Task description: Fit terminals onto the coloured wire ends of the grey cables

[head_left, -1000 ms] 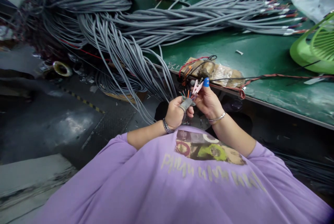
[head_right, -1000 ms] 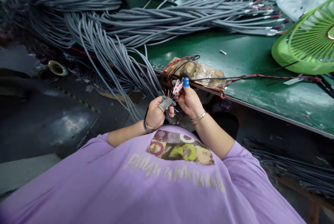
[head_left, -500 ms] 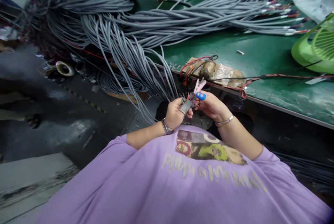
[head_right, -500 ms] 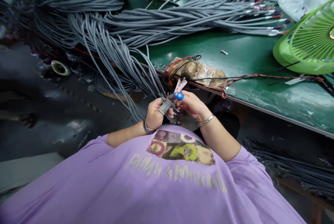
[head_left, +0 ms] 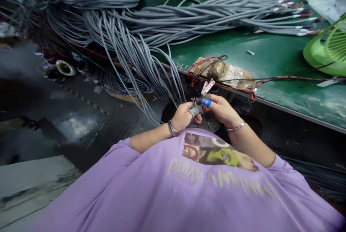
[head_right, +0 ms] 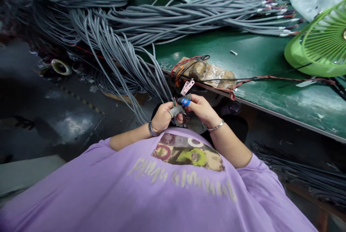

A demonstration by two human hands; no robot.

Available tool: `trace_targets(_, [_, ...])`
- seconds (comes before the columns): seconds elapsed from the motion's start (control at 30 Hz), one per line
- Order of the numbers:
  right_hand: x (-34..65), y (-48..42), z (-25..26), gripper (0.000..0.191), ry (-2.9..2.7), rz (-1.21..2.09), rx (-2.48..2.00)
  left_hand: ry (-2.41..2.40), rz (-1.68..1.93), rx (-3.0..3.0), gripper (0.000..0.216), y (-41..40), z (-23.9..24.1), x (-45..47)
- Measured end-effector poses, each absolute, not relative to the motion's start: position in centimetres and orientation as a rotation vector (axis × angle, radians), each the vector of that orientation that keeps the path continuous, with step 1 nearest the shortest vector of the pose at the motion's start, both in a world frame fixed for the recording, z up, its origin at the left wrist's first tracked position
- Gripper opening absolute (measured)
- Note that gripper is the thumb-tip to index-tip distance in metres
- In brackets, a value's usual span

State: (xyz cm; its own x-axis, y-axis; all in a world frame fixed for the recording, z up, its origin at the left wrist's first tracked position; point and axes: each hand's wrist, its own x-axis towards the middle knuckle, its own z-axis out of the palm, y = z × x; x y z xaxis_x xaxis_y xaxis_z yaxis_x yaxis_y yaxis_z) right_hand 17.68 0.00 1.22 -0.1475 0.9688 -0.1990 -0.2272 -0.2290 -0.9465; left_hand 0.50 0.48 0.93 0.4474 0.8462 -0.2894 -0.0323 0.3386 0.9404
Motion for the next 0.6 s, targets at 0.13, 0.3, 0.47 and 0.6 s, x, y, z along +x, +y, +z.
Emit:
trace_targets(0.13, [17.8, -0.1, 0.4, 0.041, -0.898, 1.643, -1.099, 0.926, 0.813, 1.050, 0.046, 0.6, 0.6, 0.6])
trace_targets(0.3, [17.0, -0.1, 0.6, 0.038, -0.856, 1.576, -1.092, 0.882, 0.762, 1.134, 0.046, 0.6, 0.6, 0.4])
trace_targets(0.47, [16.5, -0.1, 0.7, 0.039, -0.880, 1.551, -1.116, 0.865, 0.758, 1.121, 0.046, 0.3, 0.5, 0.3])
trace_targets(0.6, [16.3, -0.1, 0.7, 0.039, -0.812, 1.559, -1.082, 0.887, 0.904, 1.007, 0.046, 0.2, 0.1, 0.5])
